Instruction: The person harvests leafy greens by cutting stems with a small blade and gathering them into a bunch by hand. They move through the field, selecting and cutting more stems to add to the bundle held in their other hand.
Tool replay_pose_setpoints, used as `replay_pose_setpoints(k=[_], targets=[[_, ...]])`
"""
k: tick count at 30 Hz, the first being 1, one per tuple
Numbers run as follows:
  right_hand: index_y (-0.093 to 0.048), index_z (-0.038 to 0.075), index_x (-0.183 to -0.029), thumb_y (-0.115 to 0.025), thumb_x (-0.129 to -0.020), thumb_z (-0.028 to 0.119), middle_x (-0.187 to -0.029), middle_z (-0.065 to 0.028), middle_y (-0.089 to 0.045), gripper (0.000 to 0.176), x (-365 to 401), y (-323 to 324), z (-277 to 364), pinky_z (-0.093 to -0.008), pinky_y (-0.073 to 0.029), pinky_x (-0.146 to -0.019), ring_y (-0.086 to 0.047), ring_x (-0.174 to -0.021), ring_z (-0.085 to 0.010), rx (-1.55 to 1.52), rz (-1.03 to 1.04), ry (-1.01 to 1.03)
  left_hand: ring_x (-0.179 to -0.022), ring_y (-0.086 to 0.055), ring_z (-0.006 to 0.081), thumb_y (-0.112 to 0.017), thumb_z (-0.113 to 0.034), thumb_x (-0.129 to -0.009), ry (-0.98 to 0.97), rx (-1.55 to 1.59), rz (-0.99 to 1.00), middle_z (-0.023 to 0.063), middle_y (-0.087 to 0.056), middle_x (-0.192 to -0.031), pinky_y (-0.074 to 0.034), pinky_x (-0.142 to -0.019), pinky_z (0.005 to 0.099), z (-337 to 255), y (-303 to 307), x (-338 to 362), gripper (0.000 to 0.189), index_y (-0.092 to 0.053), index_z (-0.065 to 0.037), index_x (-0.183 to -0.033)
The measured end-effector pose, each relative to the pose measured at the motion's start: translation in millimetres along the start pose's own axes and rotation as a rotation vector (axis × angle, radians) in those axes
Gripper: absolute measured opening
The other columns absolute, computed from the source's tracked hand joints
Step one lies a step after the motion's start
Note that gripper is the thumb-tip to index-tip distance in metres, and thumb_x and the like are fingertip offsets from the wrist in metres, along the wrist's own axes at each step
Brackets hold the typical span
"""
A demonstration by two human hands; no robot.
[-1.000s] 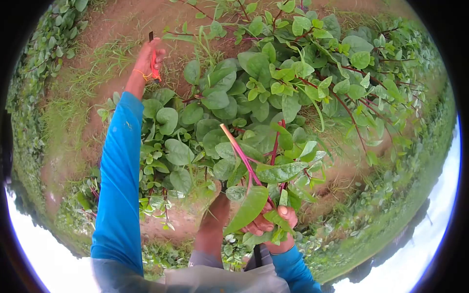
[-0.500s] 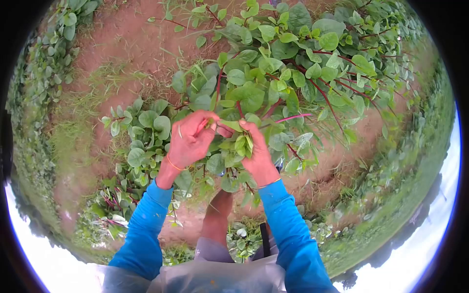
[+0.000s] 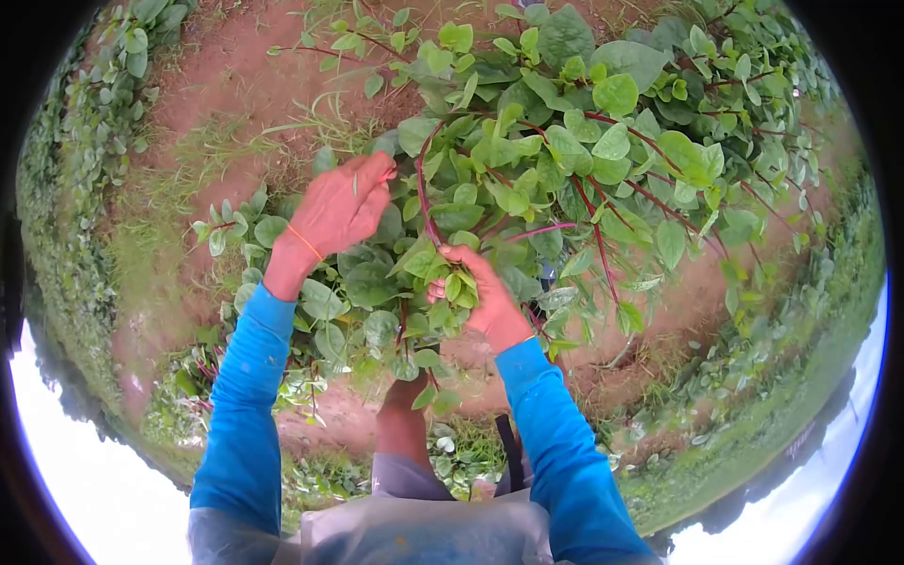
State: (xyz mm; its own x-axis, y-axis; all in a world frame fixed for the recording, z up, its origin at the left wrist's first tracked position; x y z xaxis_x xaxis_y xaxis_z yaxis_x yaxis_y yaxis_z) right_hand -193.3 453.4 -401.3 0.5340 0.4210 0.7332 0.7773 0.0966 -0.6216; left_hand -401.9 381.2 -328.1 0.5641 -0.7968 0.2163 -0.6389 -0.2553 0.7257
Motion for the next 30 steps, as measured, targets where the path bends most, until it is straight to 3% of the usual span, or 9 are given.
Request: replay_pose_setpoints(k=[4,7,10,12,16,18,24,26,30], targets=[[-0.058,0.008,-0.076,-0.066,-0.09,0.03,-0.061,-0.006,-0.052,0.028,10,8,9,-0.0388,-0.046,-0.068,-0.054,-0.061,-0.0216,0.139,-0.121,-0.111,-0.077,-0.062,0.0429,-0.054,-0.018,-0.085,-0.003,-0.298,0.136,0.0195,-0.061,-0.08,-0.049,-0.066,0.0525,30,-44,-77,0.018,-0.057,-0.005,-0.097],[-0.061,0.005,-0.089,-0.07,-0.087,0.025,-0.069,-0.0101,-0.06,0.022,21,4,16,-0.0374,-0.05,-0.063,-0.059,-0.062,-0.0228,0.124,-0.014,-0.083,-0.079,-0.064,0.041,-0.054,-0.02,-0.084,-0.084,-0.468,0.228,0.0198,-0.064,-0.083,-0.051,-0.068,0.0516,65,-75,-106,0.02,-0.06,-0.005,-0.096],[-0.062,0.004,-0.091,-0.069,-0.088,0.023,-0.074,-0.0102,-0.062,0.02,48,4,14,-0.0381,-0.051,-0.065,-0.06,-0.065,-0.0237,0.19,-0.182,-0.059,-0.083,-0.065,0.0408,-0.054,-0.022,-0.085,0.137,-0.528,0.309,0.021,-0.067,-0.089,-0.052,-0.069,0.0505,125,-69,-98,0.023,-0.061,-0.005,-0.097],[-0.064,0.003,-0.097,-0.067,-0.088,0.027,-0.08,-0.0111,-0.064,0.026,57,19,7,-0.0391,-0.052,-0.069,-0.062,-0.071,-0.0246,0.193,-0.176,-0.056,-0.079,-0.067,0.0374,-0.058,-0.024,-0.085,0.187,-0.184,-0.144,0.0178,-0.068,-0.082,-0.052,-0.07,0.0486,143,-48,-77,0.021,-0.062,-0.005,-0.093],[-0.065,0.0,-0.1,-0.062,-0.089,0.035,-0.084,-0.013,-0.065,0.037,43,30,-14,-0.0392,-0.05,-0.074,-0.061,-0.076,-0.0249,-0.014,0.07,-0.124,-0.061,-0.062,0.0207,-0.061,-0.03,-0.091,0.449,0.158,-0.294,0.0081,-0.064,-0.076,-0.049,-0.053,0.0382,198,-50,-30,0.026,-0.061,-0.007,-0.103],[-0.064,-0.001,-0.099,-0.06,-0.091,0.035,-0.084,-0.0127,-0.064,0.036,42,28,-17,-0.0399,-0.048,-0.075,-0.059,-0.075,-0.0247,-0.024,0.136,-0.041,-0.052,-0.045,0.0066,-0.062,-0.032,-0.094,0.813,0.83,-0.349,-0.0005,-0.055,-0.07,-0.036,-0.043,0.0256,218,-62,-2,0.023,-0.062,-0.011,-0.104],[-0.064,0.0,-0.099,-0.058,-0.096,0.038,-0.083,-0.0122,-0.064,0.039,71,7,-25,-0.0406,-0.048,-0.075,-0.059,-0.074,-0.0245,-0.096,0.2,-0.057,-0.05,-0.038,0.0024,-0.058,-0.031,-0.098,0.868,1.041,-0.384,-0.0034,-0.053,-0.07,-0.025,-0.04,0.0204,139,-80,46,0.018,-0.059,-0.014,-0.103],[-0.064,0.004,-0.095,-0.056,-0.095,0.042,-0.079,-0.0084,-0.062,0.038,89,21,-39,-0.0409,-0.047,-0.073,-0.058,-0.07,-0.0234,0.196,-0.122,-0.142,-0.052,-0.04,0.0025,-0.057,-0.031,-0.1,0.907,1.137,-0.372,-0.0032,-0.054,-0.071,-0.029,-0.041,0.0202,107,-92,62,0.019,-0.059,-0.013,-0.104],[-0.065,0.003,-0.108,-0.066,-0.092,0.03,-0.094,-0.0094,-0.068,0.031,126,10,-71,-0.0404,-0.058,-0.078,-0.068,-0.085,-0.0225,0.234,-0.206,-0.219,-0.049,-0.041,0.0031,-0.056,-0.031,-0.1,0.91,1.237,-0.361,-0.0033,-0.054,-0.07,-0.032,-0.04,0.02,57,-120,108,0.019,-0.06,-0.012,-0.104]])
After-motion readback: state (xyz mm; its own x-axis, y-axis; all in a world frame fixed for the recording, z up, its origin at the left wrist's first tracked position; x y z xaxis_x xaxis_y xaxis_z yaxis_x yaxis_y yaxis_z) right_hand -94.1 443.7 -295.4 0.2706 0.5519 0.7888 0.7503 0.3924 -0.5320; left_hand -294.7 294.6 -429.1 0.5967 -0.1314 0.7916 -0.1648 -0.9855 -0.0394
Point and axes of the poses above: each hand's wrist, its own x-axis away from the middle knuckle, its own y-axis out of the back of the hand, z = x × y, the point moved 6 cm from there along -x, towards the middle knuckle
